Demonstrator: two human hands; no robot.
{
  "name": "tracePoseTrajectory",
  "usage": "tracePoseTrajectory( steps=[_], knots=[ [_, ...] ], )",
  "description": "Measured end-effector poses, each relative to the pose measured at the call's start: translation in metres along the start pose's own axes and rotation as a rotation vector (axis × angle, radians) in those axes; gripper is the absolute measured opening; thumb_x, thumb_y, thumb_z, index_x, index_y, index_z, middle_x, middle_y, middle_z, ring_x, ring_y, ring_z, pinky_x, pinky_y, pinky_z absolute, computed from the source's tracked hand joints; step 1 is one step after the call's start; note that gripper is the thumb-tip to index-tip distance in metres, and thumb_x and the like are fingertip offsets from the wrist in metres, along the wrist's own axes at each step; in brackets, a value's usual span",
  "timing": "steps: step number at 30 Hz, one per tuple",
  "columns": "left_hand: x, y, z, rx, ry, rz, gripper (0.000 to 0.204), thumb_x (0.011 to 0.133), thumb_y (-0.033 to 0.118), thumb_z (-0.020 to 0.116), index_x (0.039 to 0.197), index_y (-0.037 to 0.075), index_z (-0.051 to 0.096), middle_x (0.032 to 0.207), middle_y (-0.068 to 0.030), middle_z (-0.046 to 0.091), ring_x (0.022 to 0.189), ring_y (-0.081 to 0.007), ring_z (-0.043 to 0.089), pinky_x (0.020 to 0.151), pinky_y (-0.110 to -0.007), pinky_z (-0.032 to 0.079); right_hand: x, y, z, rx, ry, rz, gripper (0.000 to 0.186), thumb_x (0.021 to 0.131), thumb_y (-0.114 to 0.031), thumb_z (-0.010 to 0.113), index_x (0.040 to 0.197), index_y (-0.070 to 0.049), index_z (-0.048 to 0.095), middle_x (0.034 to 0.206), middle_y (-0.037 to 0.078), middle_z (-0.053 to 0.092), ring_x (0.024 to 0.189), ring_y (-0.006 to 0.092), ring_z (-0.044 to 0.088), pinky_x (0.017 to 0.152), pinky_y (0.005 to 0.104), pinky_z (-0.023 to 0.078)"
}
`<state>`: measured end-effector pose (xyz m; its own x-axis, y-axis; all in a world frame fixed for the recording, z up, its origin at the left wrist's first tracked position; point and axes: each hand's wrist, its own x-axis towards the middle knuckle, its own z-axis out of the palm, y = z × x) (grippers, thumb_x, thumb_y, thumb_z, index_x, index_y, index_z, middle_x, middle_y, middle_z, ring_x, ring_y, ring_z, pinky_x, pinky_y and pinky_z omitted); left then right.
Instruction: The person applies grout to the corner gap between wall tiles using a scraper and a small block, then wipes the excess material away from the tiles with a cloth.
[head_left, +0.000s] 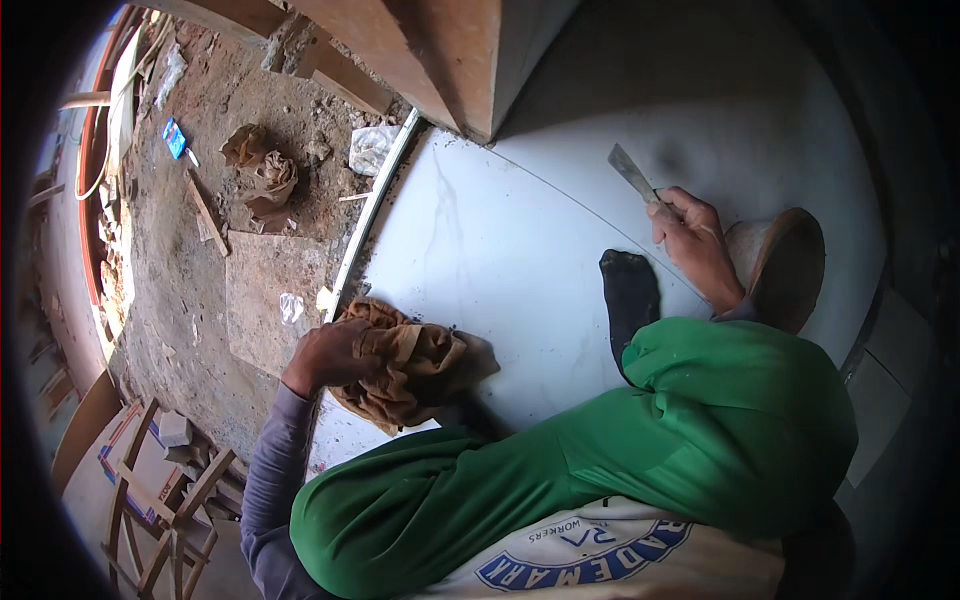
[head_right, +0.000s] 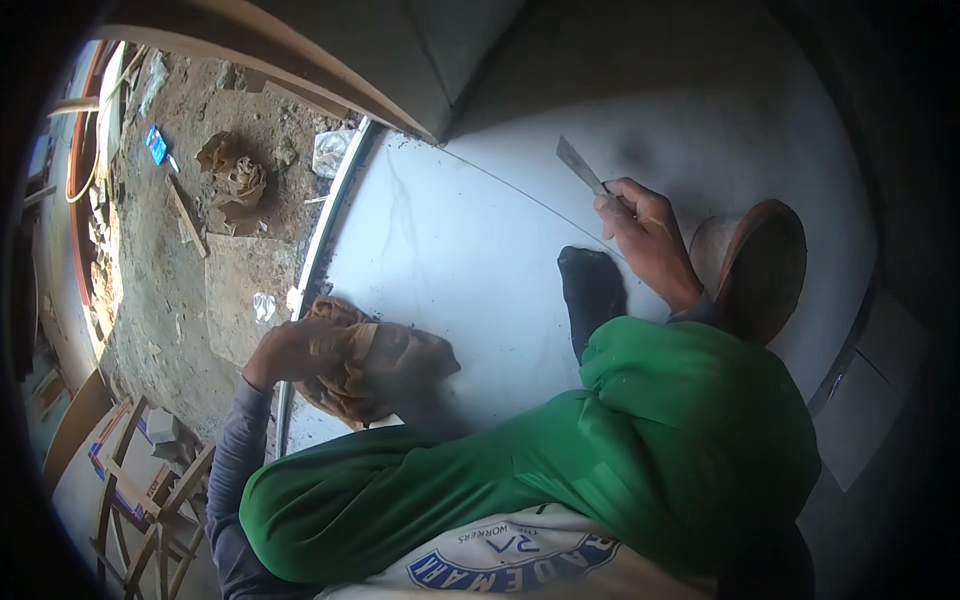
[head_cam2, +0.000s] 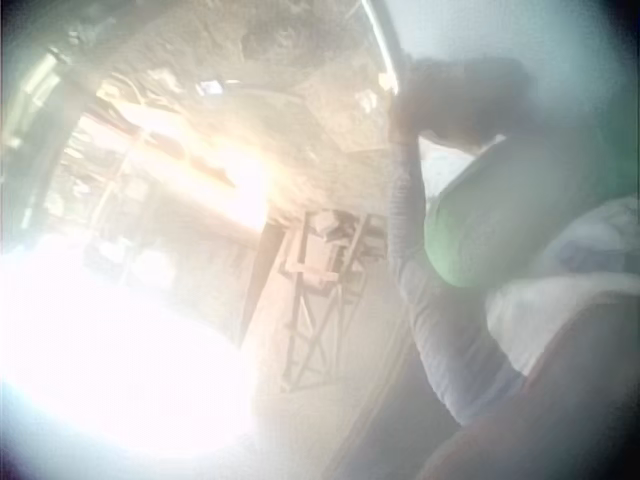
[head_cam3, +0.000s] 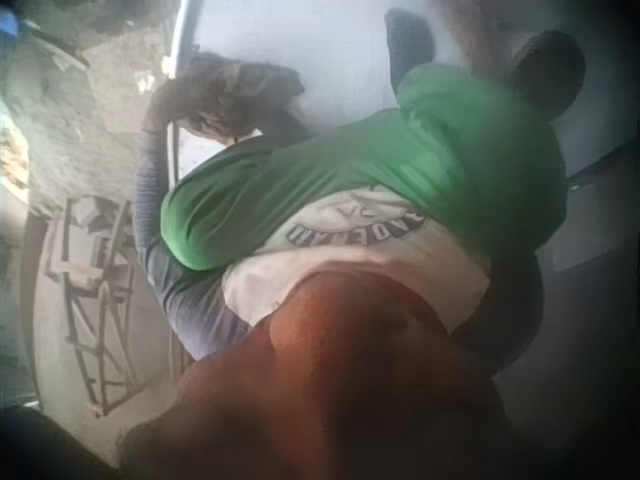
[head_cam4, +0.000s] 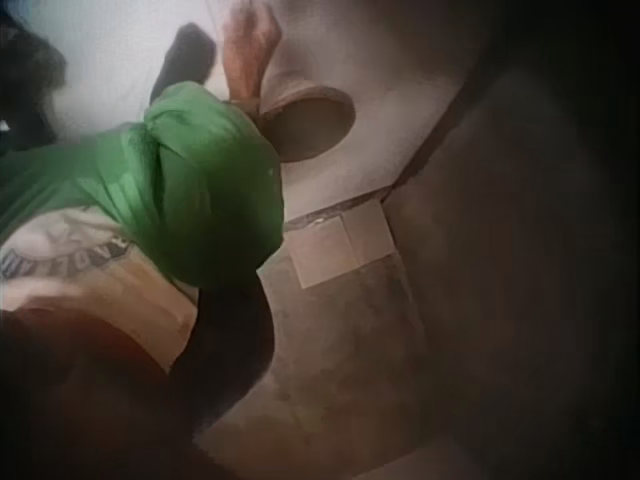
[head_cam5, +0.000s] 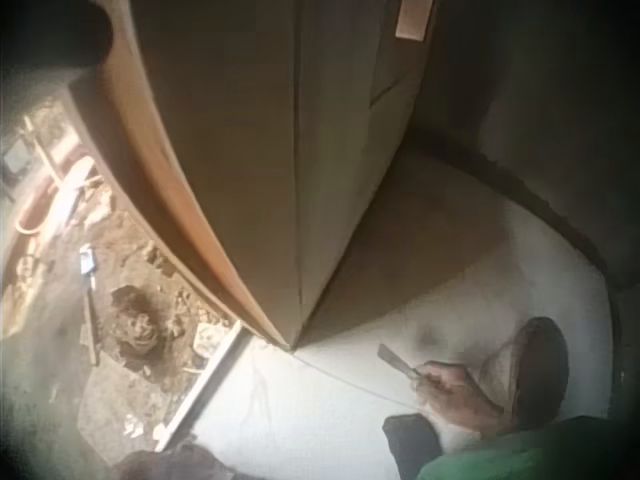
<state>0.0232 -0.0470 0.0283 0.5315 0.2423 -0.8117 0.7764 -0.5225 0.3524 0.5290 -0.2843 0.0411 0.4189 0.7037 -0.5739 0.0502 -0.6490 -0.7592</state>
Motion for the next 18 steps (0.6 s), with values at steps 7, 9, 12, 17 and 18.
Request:
tracePoseTrajectory(
  steps=[7, 9, 12, 17, 18],
  knots=[
    [-0.005, 0.065, -0.067, -0.049, 0.175, -0.059, 0.055, 0.095, 0.031, 0.078, 0.136, -0.003, 0.068, 0.123, -0.0272, 0.075, 0.114, -0.0421, 0.074, 0.099, -0.049, 0.059, 0.15, 0.042, 0.003, 0.241, 0.418, -0.38, 0.021, 0.105, -0.02, 0.066, 0.11, 0.001, 0.068, 0.08, 0.002, 0.066, 0.063, 0.0115, 0.056, 0.06, 0.0348, 0.048],
    [0.018, 0.099, -0.077, -0.106, 0.403, 0.071, 0.046, 0.098, 0.019, 0.076, 0.137, -0.004, 0.066, 0.125, -0.0281, 0.075, 0.115, -0.0423, 0.074, 0.099, -0.047, 0.059, 0.139, 0.063, 0.016, 0.075, 0.744, -0.562, 0.023, 0.102, -0.02, 0.071, 0.111, 0.0, 0.066, 0.08, 0.009, 0.07, 0.06, 0.0248, 0.065, 0.062, 0.04, 0.054],
    [0.029, 0.118, -0.08, -0.19, 0.248, 0.047, 0.045, 0.101, 0.016, 0.073, 0.139, -0.007, 0.064, 0.129, -0.028, 0.074, 0.114, -0.0406, 0.076, 0.099, -0.047, 0.06, 0.088, 0.116, 0.009, -0.26, 0.764, -0.548, 0.025, 0.099, -0.018, 0.074, 0.113, -0.001, 0.066, 0.091, 0.018, 0.07, 0.078, 0.0389, 0.07, 0.072, 0.0464, 0.058],
    [0.055, 0.155, -0.09, -0.134, 0.087, -0.116, 0.047, 0.103, 0.017, 0.07, 0.142, -0.008, 0.063, 0.13, -0.0286, 0.074, 0.114, -0.0388, 0.077, 0.099, -0.046, 0.061, 0.016, 0.185, -0.05, -0.266, 0.728, -0.413, 0.023, 0.1, -0.013, 0.072, 0.117, 0.001, 0.067, 0.101, 0.019, 0.068, 0.089, 0.0371, 0.07, 0.08, 0.0458, 0.056],
    [0.059, 0.152, -0.087, -0.111, 0.089, -0.134, 0.047, 0.102, 0.018, 0.069, 0.142, -0.008, 0.064, 0.13, -0.0288, 0.074, 0.115, -0.0386, 0.077, 0.1, -0.046, 0.061, 0.009, 0.189, -0.058, -0.306, 0.71, -0.503, 0.024, 0.101, -0.012, 0.073, 0.119, 0.004, 0.068, 0.1, 0.022, 0.072, 0.088, 0.0412, 0.073, 0.078, 0.0456, 0.059]
  ],
)
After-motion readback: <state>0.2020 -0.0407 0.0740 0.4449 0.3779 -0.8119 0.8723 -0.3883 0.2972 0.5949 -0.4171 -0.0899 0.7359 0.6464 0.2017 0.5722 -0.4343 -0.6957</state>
